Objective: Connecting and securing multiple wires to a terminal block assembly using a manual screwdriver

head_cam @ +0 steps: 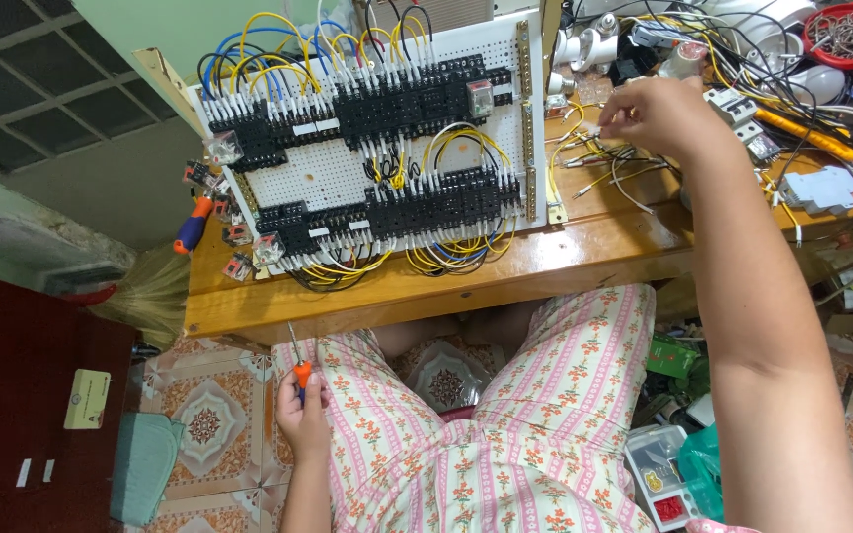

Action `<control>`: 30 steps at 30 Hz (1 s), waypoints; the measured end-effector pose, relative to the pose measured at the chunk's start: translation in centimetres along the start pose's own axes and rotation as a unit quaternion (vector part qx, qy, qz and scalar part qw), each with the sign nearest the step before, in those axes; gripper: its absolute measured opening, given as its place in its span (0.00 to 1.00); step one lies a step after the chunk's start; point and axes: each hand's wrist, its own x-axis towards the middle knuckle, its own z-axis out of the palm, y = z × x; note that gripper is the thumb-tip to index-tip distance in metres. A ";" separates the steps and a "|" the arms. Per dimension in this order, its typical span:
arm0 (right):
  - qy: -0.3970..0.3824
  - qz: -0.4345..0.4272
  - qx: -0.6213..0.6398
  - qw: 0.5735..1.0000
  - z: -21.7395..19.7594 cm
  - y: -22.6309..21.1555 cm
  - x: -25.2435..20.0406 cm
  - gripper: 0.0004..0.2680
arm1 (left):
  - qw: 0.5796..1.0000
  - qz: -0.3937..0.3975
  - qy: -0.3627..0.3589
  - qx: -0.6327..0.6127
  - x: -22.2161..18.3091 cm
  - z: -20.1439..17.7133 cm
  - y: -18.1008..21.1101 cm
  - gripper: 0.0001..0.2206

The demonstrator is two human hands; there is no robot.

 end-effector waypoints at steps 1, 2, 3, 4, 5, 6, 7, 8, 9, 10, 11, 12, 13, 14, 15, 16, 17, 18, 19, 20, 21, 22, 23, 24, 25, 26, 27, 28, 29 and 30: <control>-0.001 0.001 0.000 1.000 -0.8 -1.4 -0.1 0.04 | 1.000 -0.001 0.000 0.000 0.1 0.0 -0.2 0.12; -0.061 0.044 0.009 0.997 -1.6 -2.6 -0.4 0.11 | 1.000 0.012 -0.005 -0.003 0.2 -0.1 -0.4 0.11; -0.121 0.087 0.018 0.989 -2.5 -3.9 -0.7 0.18 | 1.000 0.025 -0.010 -0.007 0.2 -0.1 -0.6 0.11; -0.121 0.088 0.018 0.989 -1.6 -3.1 -0.3 0.18 | 1.000 0.024 -0.011 -0.006 0.1 0.0 -0.6 0.11; -0.089 0.059 -0.018 0.994 -0.8 -2.4 0.1 0.11 | 1.000 0.024 -0.008 -0.005 0.1 0.0 -0.6 0.11; -0.057 0.026 -0.054 0.997 0.0 -1.9 0.7 0.07 | 1.000 0.024 -0.003 -0.003 0.1 0.0 -0.5 0.11; -0.057 0.026 -0.054 0.997 1.4 -0.4 1.6 0.07 | 1.000 0.024 -0.003 -0.003 0.1 0.0 -0.6 0.11; -0.041 0.011 -0.120 0.992 2.9 1.1 2.5 0.05 | 1.000 0.026 -0.004 -0.003 0.1 0.0 -0.6 0.12; -0.024 -0.005 -0.185 0.982 4.4 2.5 3.5 0.04 | 1.000 0.027 -0.006 -0.004 0.2 -0.1 -0.7 0.12; -0.023 -0.006 -0.185 0.983 4.9 3.1 3.5 0.04 | 1.000 0.028 -0.005 -0.004 0.1 -0.1 -0.7 0.12; 0.010 -0.037 -0.172 0.984 5.5 3.6 3.6 0.03 | 1.000 0.021 -0.003 -0.002 0.1 -0.1 -0.7 0.12; 0.044 -0.070 -0.158 0.984 6.0 4.1 3.9 0.01 | 1.000 0.014 0.000 -0.001 0.1 -0.1 -0.6 0.11; 0.045 -0.072 -0.158 0.984 5.9 4.7 3.5 0.01 | 1.000 0.016 0.002 -0.002 0.2 0.0 -0.8 0.11; 0.058 -0.083 -0.120 0.988 5.9 5.0 3.6 0.01 | 1.000 0.006 0.003 0.003 0.3 0.0 -1.0 0.11; 0.070 -0.093 -0.082 0.990 6.0 5.1 3.8 0.02 | 1.000 -0.005 0.003 0.008 0.4 -0.2 -1.2 0.11; 0.070 -0.104 -0.081 0.989 4.8 4.0 3.2 0.02 | 1.000 -0.003 0.013 0.005 0.5 -0.2 -1.2 0.11; 0.090 -0.092 -0.019 0.992 3.7 3.0 2.6 0.02 | 1.000 0.003 0.012 0.018 0.7 -0.3 -1.3 0.12; 0.105 -0.076 0.043 0.991 2.7 2.2 1.6 0.03 | 0.999 0.005 0.008 0.033 0.6 -0.4 -1.4 0.13; 0.102 -0.083 0.043 0.990 2.5 1.8 1.6 0.03 | 0.999 0.004 0.016 0.031 0.5 -0.3 -1.4 0.13; 0.087 -0.052 0.020 0.995 2.4 1.5 1.5 0.05 | 1.000 0.012 0.002 0.023 0.5 -0.3 -1.4 0.12; 0.072 -0.020 -0.003 0.997 2.3 1.3 1.3 0.08 | 1.000 0.021 -0.012 0.015 0.6 -0.3 -1.2 0.12; 0.074 -0.024 -0.002 0.997 1.2 -0.4 0.4 0.08 | 1.000 0.024 -0.009 0.014 0.5 -0.4 -1.0 0.12; 0.111 -0.017 0.075 0.991 0.2 -2.1 -0.6 0.09 | 1.000 0.021 -0.008 0.005 0.5 -0.5 -0.8 0.13; 0.145 -0.007 0.150 0.978 -1.0 -3.6 -1.8 0.09 | 1.000 0.015 -0.009 -0.005 0.2 -0.3 -0.7 0.14; 0.145 -0.009 0.150 0.978 -0.5 -4.6 -2.8 0.09 | 1.000 0.015 -0.007 -0.006 0.5 -0.7 -1.4 0.14; 0.179 -0.049 0.179 0.966 0.0 -5.3 -4.1 0.08 | 1.000 0.022 -0.006 -0.018 0.7 -0.9 -2.1 0.15; 0.212 -0.089 0.207 0.951 0.5 -5.9 -5.5 0.08 | 0.999 0.030 -0.006 -0.029 0.9 -1.0 -2.9 0.16; 0.214 -0.087 0.205 0.951 2.7 -6.4 -7.4 0.08 | 0.999 0.030 -0.009 -0.031 0.5 -0.9 -2.6 0.16; 0.192 -0.138 0.237 0.942 4.8 -6.8 -9.3 0.07 | 1.000 -0.011 -0.011 -0.020 0.0 -0.7 -2.2 0.11; 0.169 -0.189 0.271 0.929 7.1 -7.2 -11.2 0.06 | 0.999 -0.053 -0.012 -0.007 -0.4 -0.7 -1.8 0.07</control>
